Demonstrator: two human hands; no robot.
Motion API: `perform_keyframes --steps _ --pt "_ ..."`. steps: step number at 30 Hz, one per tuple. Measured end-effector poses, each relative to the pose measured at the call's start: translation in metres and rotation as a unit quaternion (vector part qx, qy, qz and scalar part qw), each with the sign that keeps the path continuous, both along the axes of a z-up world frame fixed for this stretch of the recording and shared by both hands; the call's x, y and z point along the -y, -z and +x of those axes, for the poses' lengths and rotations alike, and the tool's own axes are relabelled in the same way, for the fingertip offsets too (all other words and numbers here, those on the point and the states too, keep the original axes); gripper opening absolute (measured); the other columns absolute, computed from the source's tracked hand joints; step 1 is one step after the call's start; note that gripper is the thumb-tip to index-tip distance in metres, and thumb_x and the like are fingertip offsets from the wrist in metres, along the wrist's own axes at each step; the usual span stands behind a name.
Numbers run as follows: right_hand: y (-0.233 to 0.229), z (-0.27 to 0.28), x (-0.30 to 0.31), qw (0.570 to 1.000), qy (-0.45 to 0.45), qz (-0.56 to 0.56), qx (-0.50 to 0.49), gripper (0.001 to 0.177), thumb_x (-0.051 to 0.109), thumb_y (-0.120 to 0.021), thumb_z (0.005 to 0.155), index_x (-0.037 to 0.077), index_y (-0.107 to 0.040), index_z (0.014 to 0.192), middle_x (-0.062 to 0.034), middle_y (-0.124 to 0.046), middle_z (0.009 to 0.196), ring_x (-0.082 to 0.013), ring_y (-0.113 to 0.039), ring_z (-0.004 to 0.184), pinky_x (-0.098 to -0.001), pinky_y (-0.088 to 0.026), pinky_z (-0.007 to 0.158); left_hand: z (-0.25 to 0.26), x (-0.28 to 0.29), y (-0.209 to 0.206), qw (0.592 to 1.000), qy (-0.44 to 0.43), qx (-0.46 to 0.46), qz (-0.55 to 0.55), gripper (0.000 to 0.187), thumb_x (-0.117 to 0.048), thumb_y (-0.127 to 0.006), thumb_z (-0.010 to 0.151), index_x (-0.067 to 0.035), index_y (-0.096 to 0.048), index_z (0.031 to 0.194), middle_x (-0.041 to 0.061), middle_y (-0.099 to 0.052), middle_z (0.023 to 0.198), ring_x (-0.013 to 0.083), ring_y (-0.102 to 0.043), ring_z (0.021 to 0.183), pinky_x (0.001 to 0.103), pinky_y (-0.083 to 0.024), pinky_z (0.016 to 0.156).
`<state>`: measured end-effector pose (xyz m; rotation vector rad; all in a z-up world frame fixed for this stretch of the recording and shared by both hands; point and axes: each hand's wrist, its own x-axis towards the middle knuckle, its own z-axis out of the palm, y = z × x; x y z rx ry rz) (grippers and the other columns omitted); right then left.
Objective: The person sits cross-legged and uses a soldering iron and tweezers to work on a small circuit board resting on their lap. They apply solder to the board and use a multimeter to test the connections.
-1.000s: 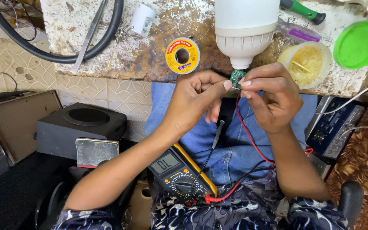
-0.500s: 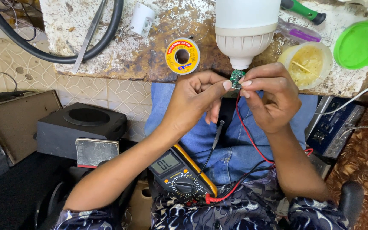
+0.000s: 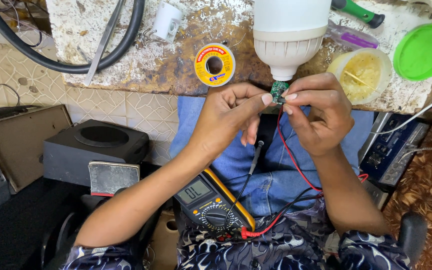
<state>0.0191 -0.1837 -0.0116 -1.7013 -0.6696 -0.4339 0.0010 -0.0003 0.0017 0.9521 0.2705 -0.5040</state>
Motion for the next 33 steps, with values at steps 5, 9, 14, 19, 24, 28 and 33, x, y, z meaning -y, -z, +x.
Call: perform_keyframes --steps 5,9,14,19,24,28,33 --pt "0.0 0.0 0.0 1.0 -0.003 0.002 -0.006 0.014 0.002 -0.074 0.097 -0.01 -0.068 0.095 -0.026 -0.068 0.09 -0.0325 -0.067 0.08 -0.039 -0.055 0.067 0.0 -0.001 -0.001 1.0 0.0 -0.002 -0.002 0.018 -0.011 -0.067 0.093 0.005 -0.07 0.098 0.015 -0.058 0.047 0.0196 -0.063 0.038 0.024 -0.049 0.032" --pt "0.0 0.001 0.001 1.0 -0.007 0.001 -0.006 0.014 0.003 -0.074 0.097 -0.01 -0.068 0.095 -0.0258 -0.068 0.09 -0.0327 -0.067 0.08 -0.0394 -0.055 0.068 0.0 -0.001 -0.001 1.0 -0.002 -0.001 -0.006 0.018 -0.012 -0.067 0.093 0.005 -0.071 0.097 0.015 -0.058 0.047 0.0199 -0.063 0.038 0.024 -0.048 0.032" --pt "0.0 0.0 0.0 1.0 -0.006 0.002 -0.007 0.014 0.003 -0.074 0.097 -0.01 -0.067 0.095 -0.0258 -0.068 0.09 -0.0328 -0.067 0.08 -0.0395 -0.055 0.068 0.0 0.0 0.001 1.0 -0.002 -0.002 -0.005 0.017 -0.012 -0.067 0.093 0.004 -0.071 0.096 0.015 -0.058 0.047 0.0204 -0.063 0.038 0.024 -0.049 0.031" --pt "-0.004 0.001 -0.001 1.0 0.005 -0.015 0.014 0.012 0.0 -0.074 0.096 -0.01 -0.069 0.095 -0.0256 -0.069 0.09 -0.0319 -0.066 0.077 -0.0388 -0.054 0.066 -0.003 0.001 0.005 1.0 0.005 -0.01 0.0 0.02 -0.014 -0.066 0.094 0.004 -0.071 0.101 0.017 -0.058 0.047 0.0223 -0.064 0.039 0.025 -0.051 0.032" --pt "-0.009 -0.003 0.001 0.996 0.034 -0.077 0.018 0.006 -0.003 -0.076 0.095 -0.007 -0.074 0.099 -0.0225 -0.07 0.091 -0.0314 -0.067 0.074 -0.04 -0.056 0.064 -0.009 0.005 0.009 0.999 0.004 -0.045 -0.01 0.03 -0.012 -0.062 0.096 0.007 -0.07 0.117 0.018 -0.058 0.049 0.0259 -0.066 0.04 0.029 -0.055 0.033" --pt "-0.017 -0.005 -0.001 0.996 0.04 -0.085 0.007 0.008 -0.006 -0.077 0.094 -0.006 -0.075 0.102 -0.022 -0.071 0.094 -0.0311 -0.066 0.074 -0.0401 -0.056 0.063 -0.007 0.002 0.004 0.999 0.018 -0.04 0.006 0.032 -0.012 -0.061 0.096 0.007 -0.069 0.121 0.018 -0.059 0.05 0.0257 -0.066 0.041 0.029 -0.056 0.033" --pt "-0.024 -0.007 -0.003 0.995 0.035 -0.088 0.019 0.008 -0.008 -0.075 0.094 -0.007 -0.076 0.102 -0.0219 -0.071 0.094 -0.0346 -0.068 0.075 -0.0436 -0.056 0.064 -0.003 -0.007 -0.013 0.984 0.096 0.023 0.151 0.025 -0.015 -0.06 0.096 0.003 -0.074 0.105 0.016 -0.063 0.053 0.0195 -0.066 0.043 0.027 -0.057 0.035"
